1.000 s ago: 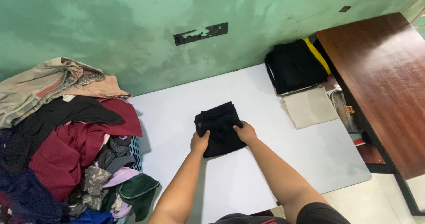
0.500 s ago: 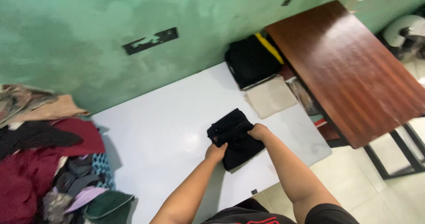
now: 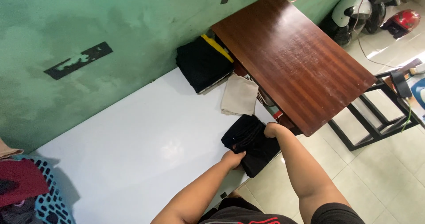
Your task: The recorder folds several items of clothing on a white surface and places them in a stack.
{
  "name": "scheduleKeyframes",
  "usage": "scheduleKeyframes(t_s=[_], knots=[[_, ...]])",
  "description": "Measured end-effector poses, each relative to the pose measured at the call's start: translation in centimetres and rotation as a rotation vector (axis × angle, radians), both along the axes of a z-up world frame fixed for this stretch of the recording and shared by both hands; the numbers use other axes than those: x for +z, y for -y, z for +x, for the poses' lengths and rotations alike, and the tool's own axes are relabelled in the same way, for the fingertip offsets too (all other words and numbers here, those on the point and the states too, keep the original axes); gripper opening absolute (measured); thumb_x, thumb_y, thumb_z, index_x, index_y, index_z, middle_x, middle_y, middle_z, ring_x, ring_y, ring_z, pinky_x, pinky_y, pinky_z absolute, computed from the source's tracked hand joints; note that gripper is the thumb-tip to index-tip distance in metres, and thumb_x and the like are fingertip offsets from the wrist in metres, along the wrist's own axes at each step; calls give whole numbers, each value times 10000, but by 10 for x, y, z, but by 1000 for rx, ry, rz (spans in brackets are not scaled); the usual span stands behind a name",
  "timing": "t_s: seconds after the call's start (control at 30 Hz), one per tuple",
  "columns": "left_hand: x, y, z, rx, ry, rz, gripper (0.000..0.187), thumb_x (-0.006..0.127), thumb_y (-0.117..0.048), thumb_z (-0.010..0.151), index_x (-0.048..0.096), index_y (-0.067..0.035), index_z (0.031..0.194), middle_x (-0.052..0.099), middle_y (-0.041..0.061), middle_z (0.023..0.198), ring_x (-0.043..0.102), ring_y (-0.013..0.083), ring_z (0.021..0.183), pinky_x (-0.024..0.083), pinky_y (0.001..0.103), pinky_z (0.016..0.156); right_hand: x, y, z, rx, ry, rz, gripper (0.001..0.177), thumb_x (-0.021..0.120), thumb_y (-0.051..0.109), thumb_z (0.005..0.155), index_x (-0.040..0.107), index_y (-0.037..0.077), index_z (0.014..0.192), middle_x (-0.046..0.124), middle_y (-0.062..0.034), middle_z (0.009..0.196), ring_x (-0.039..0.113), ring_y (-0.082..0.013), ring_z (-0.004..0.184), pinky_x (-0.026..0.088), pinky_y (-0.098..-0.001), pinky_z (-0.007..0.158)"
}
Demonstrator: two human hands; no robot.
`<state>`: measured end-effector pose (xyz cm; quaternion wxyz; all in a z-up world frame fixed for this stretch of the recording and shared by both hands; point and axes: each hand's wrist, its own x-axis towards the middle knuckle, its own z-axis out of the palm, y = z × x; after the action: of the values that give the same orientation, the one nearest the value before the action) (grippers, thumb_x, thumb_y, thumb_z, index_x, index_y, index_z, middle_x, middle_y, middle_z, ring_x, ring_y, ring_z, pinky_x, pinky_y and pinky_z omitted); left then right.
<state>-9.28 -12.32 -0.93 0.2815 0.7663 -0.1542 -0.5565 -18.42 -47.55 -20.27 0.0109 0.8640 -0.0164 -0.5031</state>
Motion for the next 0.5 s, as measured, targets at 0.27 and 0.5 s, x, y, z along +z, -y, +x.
scheduleKeyframes(t_s=[0.27,0.5], knots=[[15,15,-1,225,177,35,666,736,-435,814,598,-2,1300,703,213,1232,677,353,1176,524,393,1006,190,-58,59,-1198,840,173,601,631,152,831,572,167,1429,506,-222,1478,535,-375,1312,467,-420,1063],[-3,-8,34,483,295,-70,578,645,-394,826,605,-35,1277,702,256,1193,657,427,1151,502,450,1005,176,-79,105,-571,991,111,480,642,347,922,609,253,1392,354,-172,1586,334,-440,1451,311,-511,1147]])
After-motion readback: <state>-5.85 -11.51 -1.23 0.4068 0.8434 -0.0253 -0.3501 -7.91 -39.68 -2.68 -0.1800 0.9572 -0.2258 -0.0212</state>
